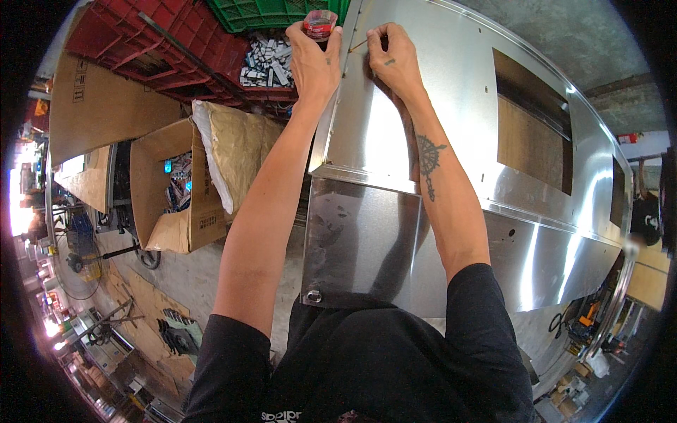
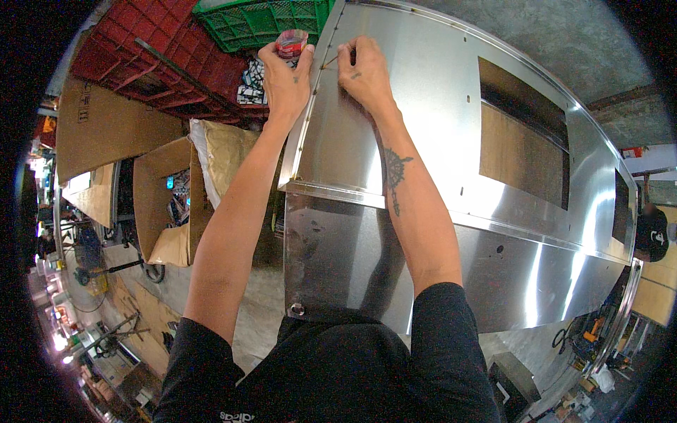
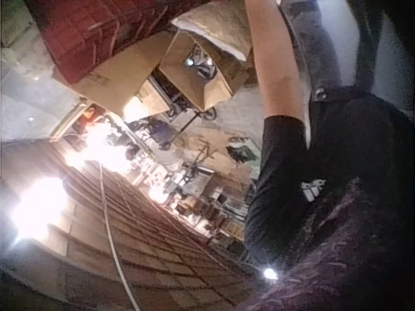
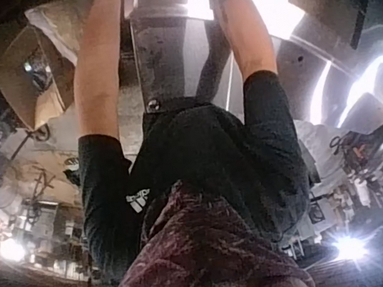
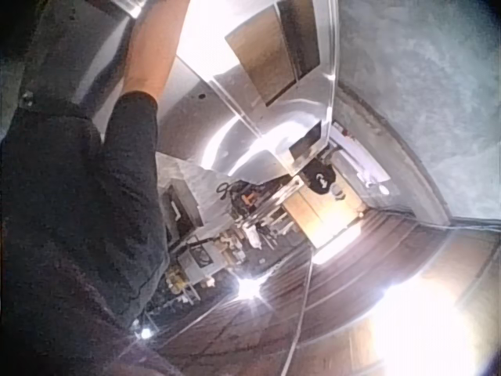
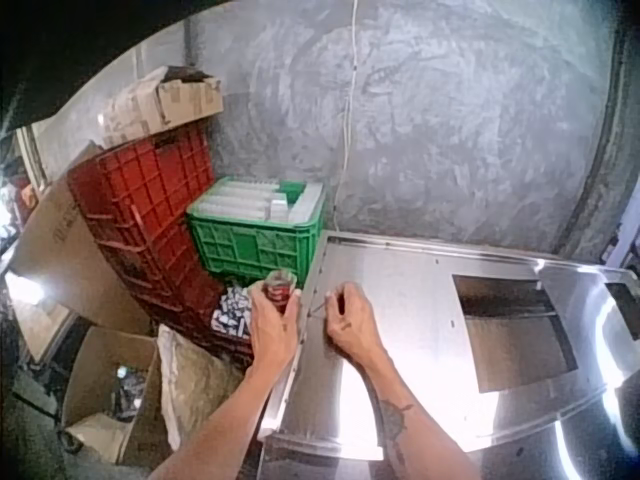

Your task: The person applies a viscous substance from a small jar onto a stainless steel kitchen hood using a wooden stick. They repeatedly dip the stick into the jar and spread the substance along seams and edges of the hood.

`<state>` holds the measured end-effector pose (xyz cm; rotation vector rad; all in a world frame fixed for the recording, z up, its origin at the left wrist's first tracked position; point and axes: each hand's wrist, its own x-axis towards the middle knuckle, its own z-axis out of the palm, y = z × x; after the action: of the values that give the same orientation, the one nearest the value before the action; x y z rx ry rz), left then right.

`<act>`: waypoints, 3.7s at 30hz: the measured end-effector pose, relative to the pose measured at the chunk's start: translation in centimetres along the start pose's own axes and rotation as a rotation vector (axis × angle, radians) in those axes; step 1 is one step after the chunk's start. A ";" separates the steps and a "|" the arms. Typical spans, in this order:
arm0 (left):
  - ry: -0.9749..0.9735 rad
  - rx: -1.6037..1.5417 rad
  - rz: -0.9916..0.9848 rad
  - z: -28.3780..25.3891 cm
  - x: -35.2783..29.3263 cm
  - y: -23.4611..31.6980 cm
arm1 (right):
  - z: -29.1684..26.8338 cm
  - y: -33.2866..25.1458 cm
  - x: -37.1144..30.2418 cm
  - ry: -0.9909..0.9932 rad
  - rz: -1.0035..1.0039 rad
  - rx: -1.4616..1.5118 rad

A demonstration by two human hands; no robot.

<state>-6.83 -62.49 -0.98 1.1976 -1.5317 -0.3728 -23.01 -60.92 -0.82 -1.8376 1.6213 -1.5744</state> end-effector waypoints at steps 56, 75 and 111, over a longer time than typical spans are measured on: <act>-0.053 -0.021 0.064 0.0 0.3 0.6 | 0.8 2.7 3.3 0.194 -0.026 -0.079; -0.034 0.043 0.105 0.4 0.3 -1.1 | 1.6 2.8 3.1 0.128 -0.006 -0.060; -0.068 -0.005 0.075 0.4 0.3 -0.9 | 1.3 2.7 2.9 0.111 0.000 -0.114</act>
<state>-6.69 -63.28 -1.60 1.1301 -1.6289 -0.3708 -24.07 -64.87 -1.77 -1.8341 1.7937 -1.6432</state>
